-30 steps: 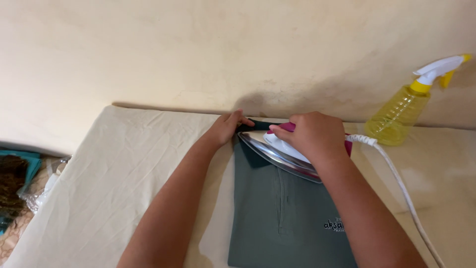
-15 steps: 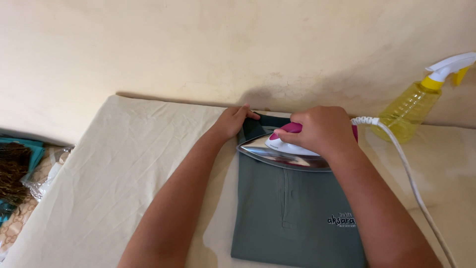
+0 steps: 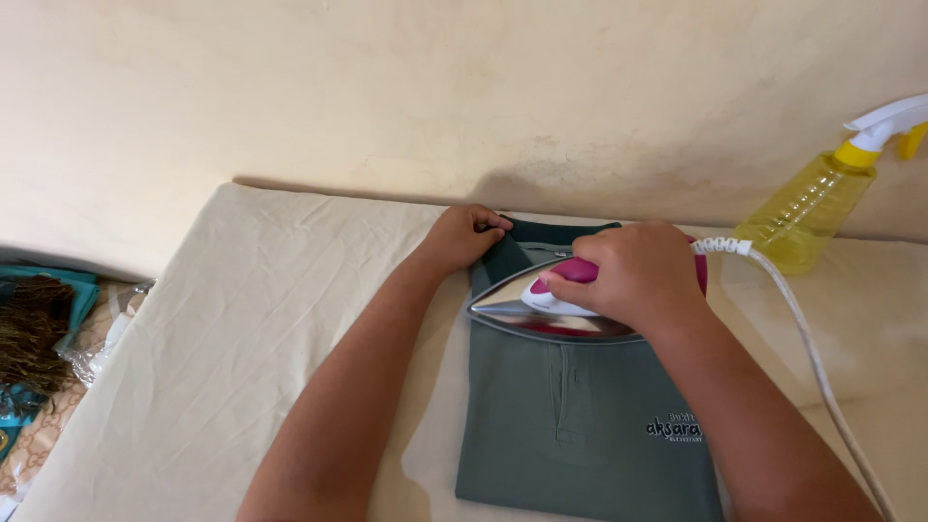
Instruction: Ironing and folding a polo shirt on an ironing board and placing it in a basket.
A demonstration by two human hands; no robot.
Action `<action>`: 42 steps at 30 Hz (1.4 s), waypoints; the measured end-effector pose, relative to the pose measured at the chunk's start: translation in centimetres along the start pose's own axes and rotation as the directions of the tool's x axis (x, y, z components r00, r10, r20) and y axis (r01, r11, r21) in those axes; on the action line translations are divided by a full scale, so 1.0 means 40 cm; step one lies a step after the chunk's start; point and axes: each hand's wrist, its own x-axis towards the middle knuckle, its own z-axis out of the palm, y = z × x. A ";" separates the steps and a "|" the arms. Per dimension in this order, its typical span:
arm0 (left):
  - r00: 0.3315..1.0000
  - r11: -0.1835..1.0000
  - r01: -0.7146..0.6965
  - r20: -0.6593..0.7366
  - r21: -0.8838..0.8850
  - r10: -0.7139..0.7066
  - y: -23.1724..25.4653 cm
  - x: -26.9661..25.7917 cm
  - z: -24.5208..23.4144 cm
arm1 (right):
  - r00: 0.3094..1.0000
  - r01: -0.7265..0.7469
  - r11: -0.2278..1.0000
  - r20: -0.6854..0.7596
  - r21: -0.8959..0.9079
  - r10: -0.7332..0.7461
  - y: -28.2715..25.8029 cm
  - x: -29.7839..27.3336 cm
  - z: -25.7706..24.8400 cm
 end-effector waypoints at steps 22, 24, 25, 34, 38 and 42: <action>0.997 0.996 0.080 0.017 -0.026 -0.080 0.035 -0.007 -0.005 | 0.834 0.084 0.996 0.544 0.040 -0.092 -0.121 -0.158 -0.088; 0.997 0.996 0.082 0.015 -0.030 -0.081 0.033 -0.009 -0.005 | 0.857 0.132 0.988 0.493 0.074 -0.151 -0.138 -0.198 -0.091; 0.997 0.996 0.080 0.014 -0.033 -0.080 0.034 -0.008 -0.003 | 0.875 0.179 0.978 0.437 0.104 -0.206 -0.146 -0.219 -0.093; 1.000 1.000 0.018 0.005 -0.009 -0.018 0.006 0.004 0.009 | 0.577 0.255 0.913 0.707 0.319 -0.408 -0.137 -0.370 -0.081; 0.999 0.999 0.033 0.019 0.024 -0.033 0.032 -0.013 -0.005 | 0.717 0.409 0.857 0.471 0.313 -0.514 -0.113 -0.394 -0.085; 0.996 0.997 0.078 0.041 0.027 -0.079 0.059 -0.026 -0.017 | 0.833 0.155 0.936 0.468 0.316 -0.296 -0.071 -0.340 -0.158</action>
